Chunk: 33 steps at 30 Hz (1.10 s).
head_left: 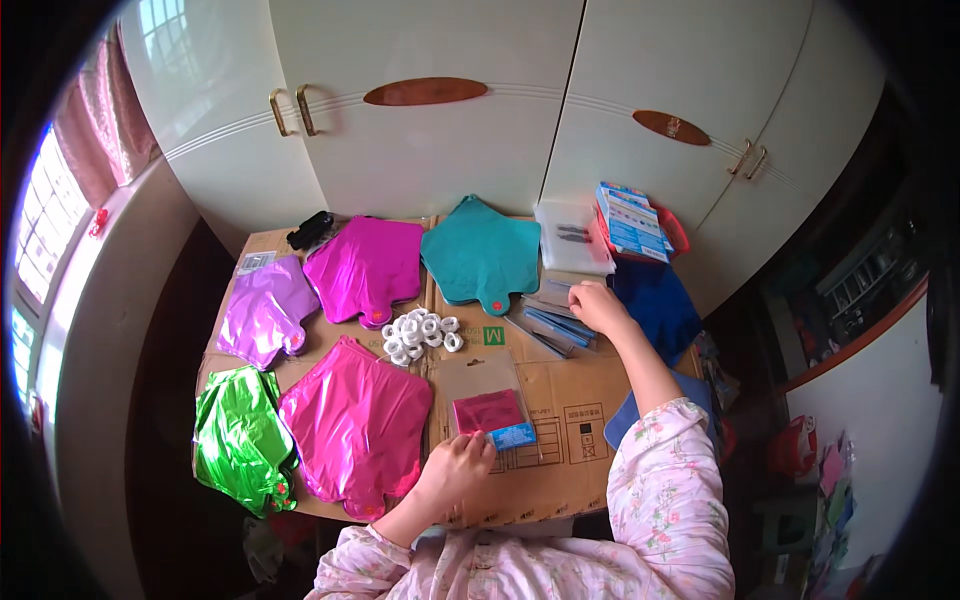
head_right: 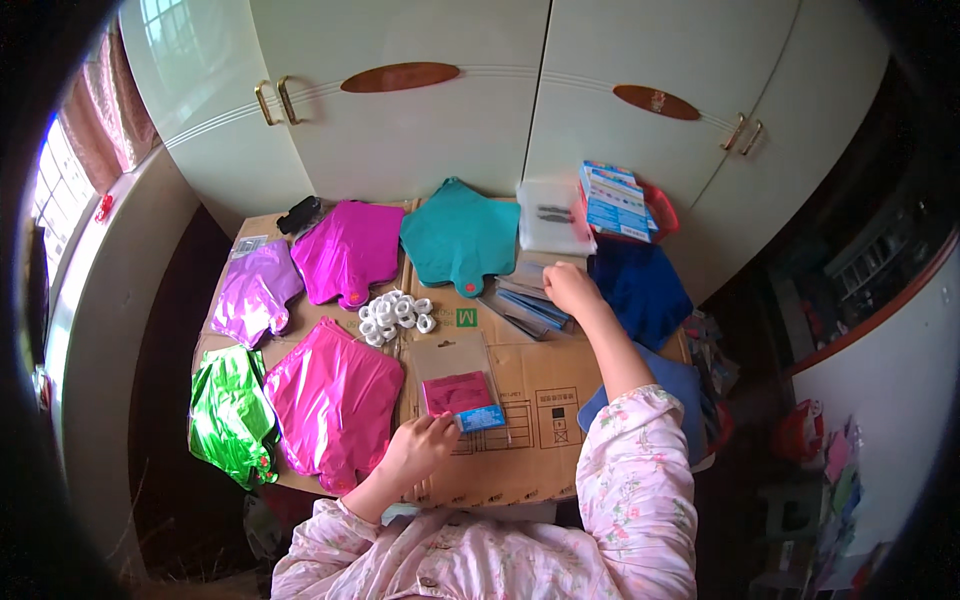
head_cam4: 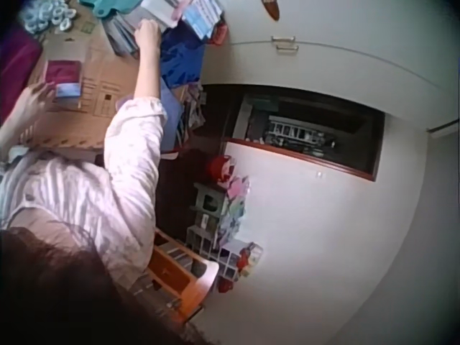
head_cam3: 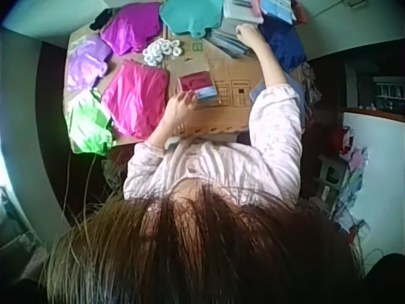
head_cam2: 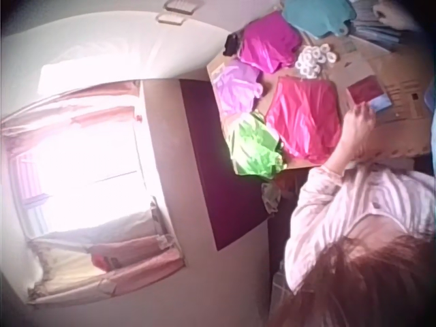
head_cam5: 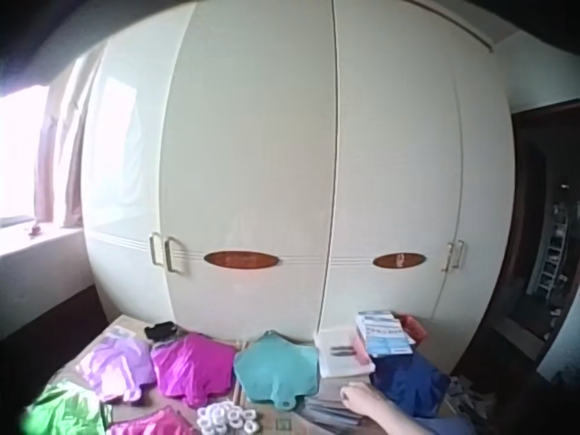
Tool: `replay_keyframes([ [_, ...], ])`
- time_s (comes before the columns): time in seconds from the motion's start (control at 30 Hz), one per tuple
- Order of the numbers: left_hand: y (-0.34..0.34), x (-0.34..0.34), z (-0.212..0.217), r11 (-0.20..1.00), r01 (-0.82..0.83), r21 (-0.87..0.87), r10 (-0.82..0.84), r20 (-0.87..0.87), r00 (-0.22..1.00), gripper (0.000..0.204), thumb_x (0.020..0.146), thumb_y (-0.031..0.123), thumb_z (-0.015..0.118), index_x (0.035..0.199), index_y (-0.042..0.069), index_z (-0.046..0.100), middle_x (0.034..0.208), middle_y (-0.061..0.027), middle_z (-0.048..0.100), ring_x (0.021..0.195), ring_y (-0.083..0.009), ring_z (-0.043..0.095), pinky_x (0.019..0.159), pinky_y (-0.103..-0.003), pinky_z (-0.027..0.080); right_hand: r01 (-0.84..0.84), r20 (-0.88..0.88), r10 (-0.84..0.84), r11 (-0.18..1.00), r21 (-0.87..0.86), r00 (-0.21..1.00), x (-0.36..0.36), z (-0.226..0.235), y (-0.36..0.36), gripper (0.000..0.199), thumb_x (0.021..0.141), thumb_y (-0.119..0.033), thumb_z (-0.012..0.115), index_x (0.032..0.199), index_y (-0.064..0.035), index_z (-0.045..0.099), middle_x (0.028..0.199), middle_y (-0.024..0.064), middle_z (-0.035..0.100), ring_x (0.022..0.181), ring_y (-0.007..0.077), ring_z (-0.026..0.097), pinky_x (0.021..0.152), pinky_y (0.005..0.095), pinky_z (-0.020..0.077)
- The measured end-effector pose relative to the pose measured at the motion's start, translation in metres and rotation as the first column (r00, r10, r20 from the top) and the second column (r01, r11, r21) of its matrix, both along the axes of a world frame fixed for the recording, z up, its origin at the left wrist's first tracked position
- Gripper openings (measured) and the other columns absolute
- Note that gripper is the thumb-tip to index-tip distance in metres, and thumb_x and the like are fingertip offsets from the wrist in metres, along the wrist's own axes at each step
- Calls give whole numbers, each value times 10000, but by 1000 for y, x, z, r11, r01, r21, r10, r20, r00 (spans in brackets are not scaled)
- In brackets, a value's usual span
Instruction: Folding colorful star-shaped fabrics and placing them into plastic bags with cardboard inserts.
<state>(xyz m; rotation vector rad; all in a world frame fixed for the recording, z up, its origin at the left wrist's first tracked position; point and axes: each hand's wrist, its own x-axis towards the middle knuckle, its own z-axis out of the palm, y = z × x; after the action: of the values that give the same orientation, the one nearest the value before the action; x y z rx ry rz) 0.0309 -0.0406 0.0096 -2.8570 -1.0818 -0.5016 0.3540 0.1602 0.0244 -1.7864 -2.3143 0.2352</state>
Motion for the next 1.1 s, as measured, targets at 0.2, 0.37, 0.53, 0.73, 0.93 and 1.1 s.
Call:
replay_keyframes([
  [0.2,4,-1,0,998,18,58,-21,52,998,168,707,116,587,851,39,551,898,-79,618,705,-165,615,619,-286,533,31,-244,85,900,436,966,-20,22,-41,61,799,-12,570,839,-37,608,868,129,613,766,324,629,680,396,519],
  [0.37,4,-6,0,999,-12,35,10,75,997,152,730,112,586,859,43,547,934,-85,644,718,-149,622,630,-281,534,-303,-347,482,836,458,804,-71,46,-145,146,733,32,531,843,-58,568,911,93,649,812,254,653,685,332,534],
  [0.53,5,-5,-4,1000,-8,-5,8,62,998,156,732,112,591,865,42,548,948,-76,655,692,-136,611,615,-273,527,-639,-347,716,697,324,605,-101,13,-231,94,711,-98,633,750,-62,556,890,82,564,851,244,563,783,337,476],
  [0.73,6,-5,-4,1000,-22,-5,23,71,997,163,725,126,592,862,48,553,932,-65,651,689,-138,604,606,-269,519,-626,-214,679,732,268,703,-119,-21,-245,131,742,-185,641,755,-76,571,906,63,549,879,221,535,802,332,465],
  [0.93,4,-4,-3,1000,-1,-6,1,44,999,184,727,136,581,893,56,576,982,-77,631,750,-163,602,636,-284,506,-432,47,430,887,164,902,-117,-24,-243,295,778,-366,651,789,-78,590,925,55,525,957,215,488,867,338,436],
  [1.1,2,-5,0,998,-3,-61,5,30,1000,197,746,145,577,926,65,587,1121,-99,602,811,-177,604,680,-296,503,-437,-20,442,892,110,897,-106,-11,-234,438,759,-420,678,940,-30,594,1088,90,528,1052,252,490,901,368,435],
])
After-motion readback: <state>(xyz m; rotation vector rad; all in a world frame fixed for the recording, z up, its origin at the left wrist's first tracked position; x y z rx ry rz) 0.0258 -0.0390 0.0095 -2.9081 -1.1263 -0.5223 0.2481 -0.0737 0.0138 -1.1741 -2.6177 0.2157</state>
